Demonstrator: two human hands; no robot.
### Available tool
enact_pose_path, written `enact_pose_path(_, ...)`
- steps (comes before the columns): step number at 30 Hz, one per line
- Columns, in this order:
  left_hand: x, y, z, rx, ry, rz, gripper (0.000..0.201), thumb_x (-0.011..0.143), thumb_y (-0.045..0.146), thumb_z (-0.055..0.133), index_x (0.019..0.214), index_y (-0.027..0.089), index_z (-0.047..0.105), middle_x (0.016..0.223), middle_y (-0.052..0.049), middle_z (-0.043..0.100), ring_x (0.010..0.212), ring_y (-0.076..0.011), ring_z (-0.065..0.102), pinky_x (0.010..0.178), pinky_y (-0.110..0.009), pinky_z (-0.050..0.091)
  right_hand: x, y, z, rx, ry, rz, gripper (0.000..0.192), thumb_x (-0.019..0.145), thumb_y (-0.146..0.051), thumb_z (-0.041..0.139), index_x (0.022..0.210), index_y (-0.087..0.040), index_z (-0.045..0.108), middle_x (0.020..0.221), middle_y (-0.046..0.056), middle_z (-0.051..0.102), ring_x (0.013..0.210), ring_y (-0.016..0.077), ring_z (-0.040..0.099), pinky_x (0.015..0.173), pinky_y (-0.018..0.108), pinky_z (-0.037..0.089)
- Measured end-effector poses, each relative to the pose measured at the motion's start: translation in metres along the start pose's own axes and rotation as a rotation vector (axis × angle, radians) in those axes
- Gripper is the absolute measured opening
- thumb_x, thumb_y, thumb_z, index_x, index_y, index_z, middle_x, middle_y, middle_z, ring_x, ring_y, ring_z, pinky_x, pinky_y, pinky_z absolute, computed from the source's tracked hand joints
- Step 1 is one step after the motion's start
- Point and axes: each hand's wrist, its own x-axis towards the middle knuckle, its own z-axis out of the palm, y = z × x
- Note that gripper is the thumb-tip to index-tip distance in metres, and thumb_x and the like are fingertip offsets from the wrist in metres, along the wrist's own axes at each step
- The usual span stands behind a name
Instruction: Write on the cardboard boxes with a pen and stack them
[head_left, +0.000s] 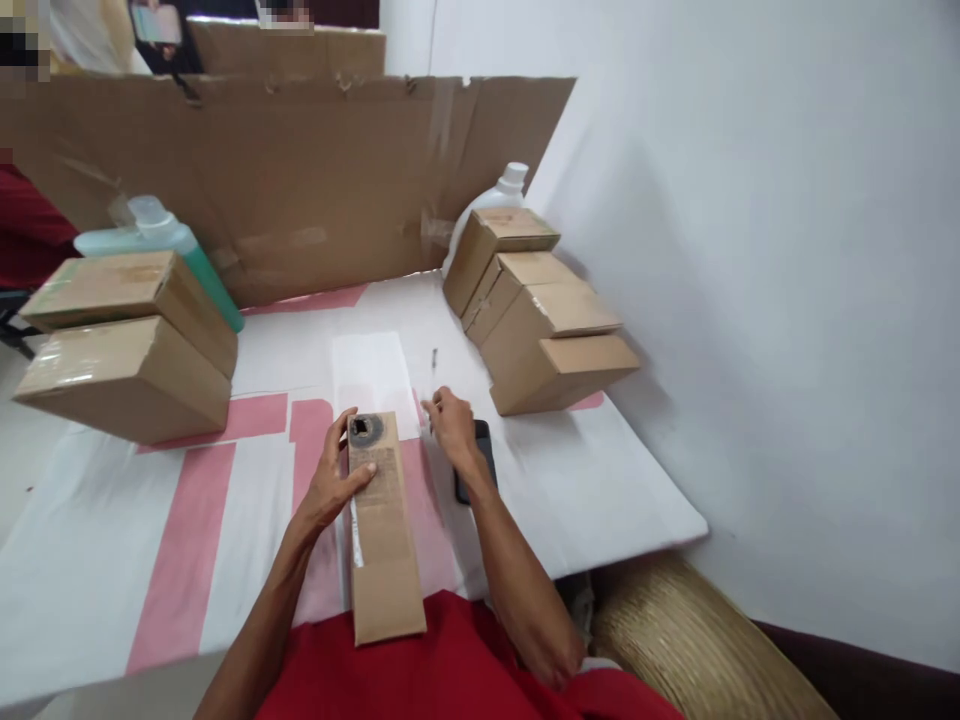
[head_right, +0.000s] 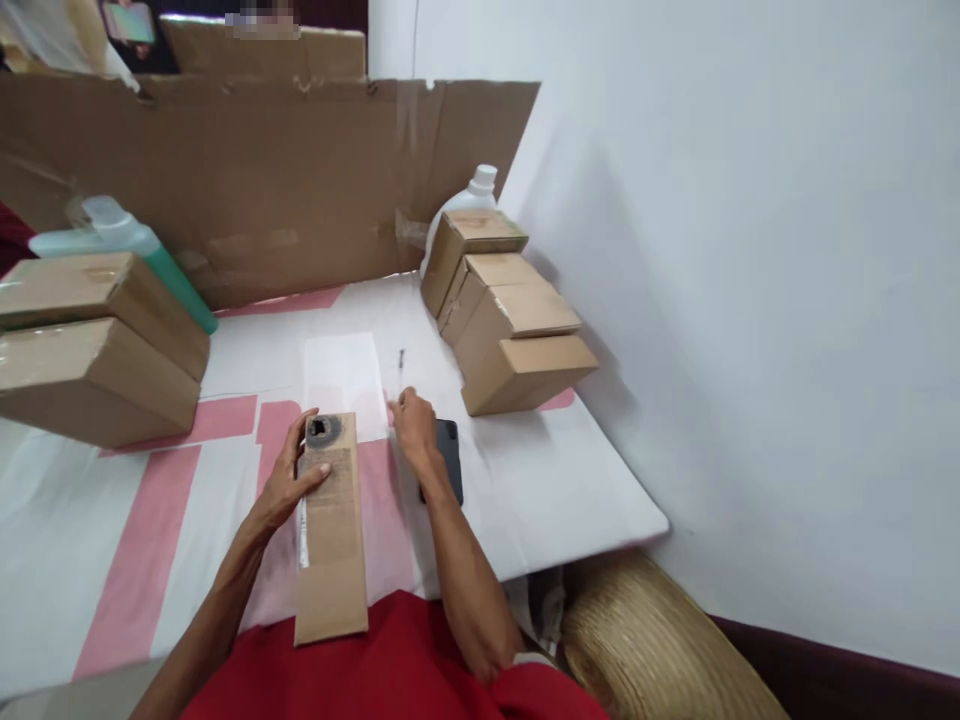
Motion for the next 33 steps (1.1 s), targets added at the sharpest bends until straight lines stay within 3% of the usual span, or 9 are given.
enact_pose_path(3,0.001,0.0,-0.001,0.007,0.008,0.002,0.09,0.085,0.053,0.074,0.16,0.026,0.032,0.164,-0.016,0.04,0.15,-0.0369,0.043,0.123,-0.054,0.036,-0.002,0.002,0.013,-0.106,-0.069,0.044,0.004,0.098,-0.02,0.065,0.097,-0.017,0.066,0.101,0.017,0.078,0.096,0.0277,0.075,0.078,0.032,0.048)
enact_pose_path(7,0.001,0.002,-0.002,0.016,0.009,-0.007,0.09,0.084,0.055,0.074,0.159,0.026,0.033,0.164,-0.015,0.04,0.149,-0.0371,0.044,0.123,-0.054,0.036,-0.009,-0.003,0.024,-0.198,-0.097,0.077,0.016,0.105,-0.022,0.056,0.117,-0.015,0.065,0.121,0.02,0.073,0.103,0.0264,0.075,0.082,0.033,0.049)
enact_pose_path(13,0.001,0.003,-0.002,0.015,0.022,-0.013,0.09,0.084,0.056,0.075,0.158,0.027,0.034,0.164,-0.015,0.041,0.151,-0.0377,0.042,0.125,-0.056,0.034,-0.04,0.015,-0.003,-0.266,-0.03,0.062,0.033,0.106,-0.04,0.056,0.128,-0.016,0.06,0.132,0.018,0.065,0.119,0.0304,0.066,0.092,0.036,0.05)
enact_pose_path(16,0.0,0.002,-0.002,0.003,0.024,-0.011,0.09,0.083,0.056,0.075,0.158,0.027,0.035,0.164,-0.014,0.041,0.151,-0.038,0.042,0.125,-0.056,0.033,-0.065,0.039,-0.017,-0.349,0.052,0.172,0.053,0.099,-0.052,0.063,0.133,-0.012,0.056,0.133,0.024,0.06,0.125,0.038,0.06,0.094,0.044,0.051)
enact_pose_path(20,-0.001,0.002,-0.002,-0.006,0.025,-0.019,0.091,0.083,0.056,0.075,0.158,0.025,0.035,0.165,-0.015,0.04,0.15,-0.0393,0.043,0.123,-0.057,0.037,-0.085,0.06,-0.022,-0.351,-0.073,0.32,0.064,0.089,-0.055,0.074,0.126,-0.006,0.059,0.128,0.028,0.063,0.124,0.0432,0.061,0.098,0.051,0.05)
enact_pose_path(23,-0.001,0.004,-0.002,0.001,0.025,-0.014,0.091,0.083,0.056,0.075,0.158,0.023,0.035,0.165,-0.016,0.04,0.15,-0.0394,0.044,0.121,-0.057,0.039,-0.082,0.068,-0.018,-0.205,-0.045,0.367,0.071,0.078,-0.052,0.083,0.126,-0.005,0.059,0.13,0.029,0.064,0.124,0.0434,0.062,0.096,0.047,0.051)
enact_pose_path(26,-0.001,0.003,-0.003,-0.001,0.033,0.01,0.091,0.083,0.056,0.075,0.157,0.023,0.035,0.163,-0.016,0.042,0.15,-0.0394,0.045,0.122,-0.057,0.038,-0.076,0.077,-0.012,0.208,-0.006,0.381,0.061,0.066,-0.045,0.087,0.111,-0.009,0.067,0.116,0.025,0.072,0.116,0.0425,0.066,0.093,0.045,0.052)
enact_pose_path(29,-0.002,0.0,-0.003,0.002,0.038,0.016,0.088,0.084,0.055,0.075,0.158,0.025,0.036,0.164,-0.015,0.042,0.15,-0.0392,0.044,0.122,-0.057,0.039,-0.076,0.078,-0.008,0.571,-0.065,0.328,0.045,0.071,-0.049,0.078,0.1,-0.015,0.071,0.098,0.012,0.078,0.101,0.0344,0.072,0.087,0.042,0.055)
enact_pose_path(33,-0.002,-0.003,-0.003,-0.021,0.008,0.0,0.09,0.085,0.054,0.074,0.159,0.025,0.032,0.165,-0.015,0.04,0.149,-0.0379,0.045,0.122,-0.055,0.039,-0.086,0.052,-0.02,0.979,-0.17,0.282,0.057,0.076,-0.055,0.077,0.115,-0.014,0.069,0.101,0.011,0.08,0.091,0.0276,0.076,0.079,0.038,0.06)
